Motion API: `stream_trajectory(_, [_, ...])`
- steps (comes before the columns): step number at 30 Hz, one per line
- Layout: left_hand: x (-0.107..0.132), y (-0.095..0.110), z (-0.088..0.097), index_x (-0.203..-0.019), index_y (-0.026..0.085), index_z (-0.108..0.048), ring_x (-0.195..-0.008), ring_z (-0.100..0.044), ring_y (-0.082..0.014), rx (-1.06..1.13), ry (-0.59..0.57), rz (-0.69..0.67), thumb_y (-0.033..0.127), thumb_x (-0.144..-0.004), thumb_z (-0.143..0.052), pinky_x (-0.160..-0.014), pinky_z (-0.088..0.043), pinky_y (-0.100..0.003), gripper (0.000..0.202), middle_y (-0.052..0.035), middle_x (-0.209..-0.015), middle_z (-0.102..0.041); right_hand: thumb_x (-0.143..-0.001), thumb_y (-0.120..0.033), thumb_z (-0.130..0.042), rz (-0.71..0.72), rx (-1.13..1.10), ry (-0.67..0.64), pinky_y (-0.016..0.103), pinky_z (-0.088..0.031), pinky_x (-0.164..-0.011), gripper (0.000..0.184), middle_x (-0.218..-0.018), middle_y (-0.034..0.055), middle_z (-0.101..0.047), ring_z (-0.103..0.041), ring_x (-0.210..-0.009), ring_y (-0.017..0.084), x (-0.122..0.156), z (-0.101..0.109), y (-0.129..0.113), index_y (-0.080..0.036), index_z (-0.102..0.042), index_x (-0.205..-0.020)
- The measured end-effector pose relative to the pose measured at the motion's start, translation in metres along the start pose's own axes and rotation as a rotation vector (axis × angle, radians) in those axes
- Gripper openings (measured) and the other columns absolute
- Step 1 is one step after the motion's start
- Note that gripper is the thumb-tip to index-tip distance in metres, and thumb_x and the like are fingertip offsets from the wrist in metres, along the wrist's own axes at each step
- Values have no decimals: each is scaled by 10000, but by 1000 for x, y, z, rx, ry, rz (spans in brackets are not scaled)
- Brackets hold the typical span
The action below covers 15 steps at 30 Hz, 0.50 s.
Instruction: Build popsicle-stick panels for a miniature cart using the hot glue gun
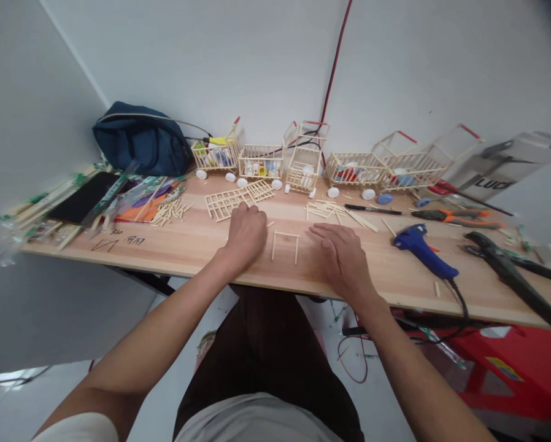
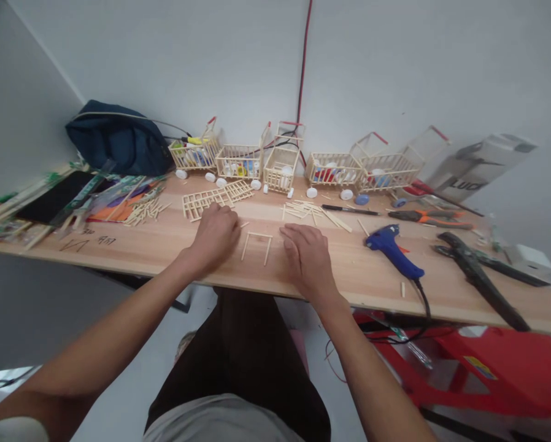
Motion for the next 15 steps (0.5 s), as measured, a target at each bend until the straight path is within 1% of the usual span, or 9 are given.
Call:
stream_trajectory(3, [-2, -8, 4, -680, 134, -619, -788, -495, -252, 49, 40, 30, 80, -833, -488, -707, -406, -406, 209, -136, -768, -638, -1009, -345, -323, 8, -6, -5, 478, -391, -1007, 400, -1183, 99, -684, -572, -1144, 245, -1, -1, 1, -200, -670, -1147])
stream_trajectory(5, [1, -13, 15, -712, 151, -604, -802, -497, -244, 139, 94, 60, 109, -854, -510, -719, -405, -392, 176, -112, -797, -640, -1010, -327, -330, 21, 0, 0, 468, -387, -1013, 386, -1185, 100, -685, -569, -1147, 242, -1, 0, 0, -186, -661, -1148])
stream_trajectory(7, [9, -14, 27, -776, 169, -591, -826, -500, -232, 249, 145, 61, 145, -885, -532, -729, -405, -368, 126, -83, -839, -640, -1005, -315, -355, 40, 6, 17, 452, -387, -1016, 358, -1187, 96, -683, -571, -1145, 238, -1, 2, -2, -183, -650, -1158])
stream_trajectory(9, [20, -6, 33, -806, 182, -571, -823, -504, -213, 347, 124, 20, 142, -900, -544, -733, -407, -344, 105, -50, -825, -627, -994, -320, -404, 51, 9, 32, 433, -402, -998, 317, -1162, 87, -691, -586, -1121, 234, 0, 6, -6, -197, -646, -1159])
stream_trajectory(10, [26, 0, 33, -799, 184, -561, -813, -506, -206, 380, 99, -10, 133, -901, -551, -727, -405, -334, 114, -39, -802, -622, -987, -322, -428, 51, 4, 31, 422, -413, -978, 296, -1140, 81, -698, -596, -1102, 230, 1, 7, -8, -208, -647, -1151])
stream_trajectory(12, [37, 14, 29, -778, 184, -549, -806, -504, -197, 421, 52, -78, 132, -903, -569, -725, -406, -325, 137, -28, -791, -623, -971, -329, -475, 44, -16, -7, 403, -434, -921, 254, -1085, 68, -709, -619, -1044, 224, 4, 7, -13, -222, -653, -1117])
stream_trajectory(15, [46, 31, 19, -816, 173, -560, -829, -497, -196, 435, 36, -181, 152, -917, -568, -756, -413, -329, 103, -29, -816, -632, -946, -330, -529, 29, -40, -110, 385, -435, -845, 204, -1022, 52, -706, -628, -957, 216, 9, 0, -19, -228, -658, -1067])
Point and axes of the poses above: each hand's wrist, its own x-axis away from the middle knuckle, its own z-axis out of the back of the hand, y = z × x, the point moved 6 cm from there along -x, towards the middle knuckle
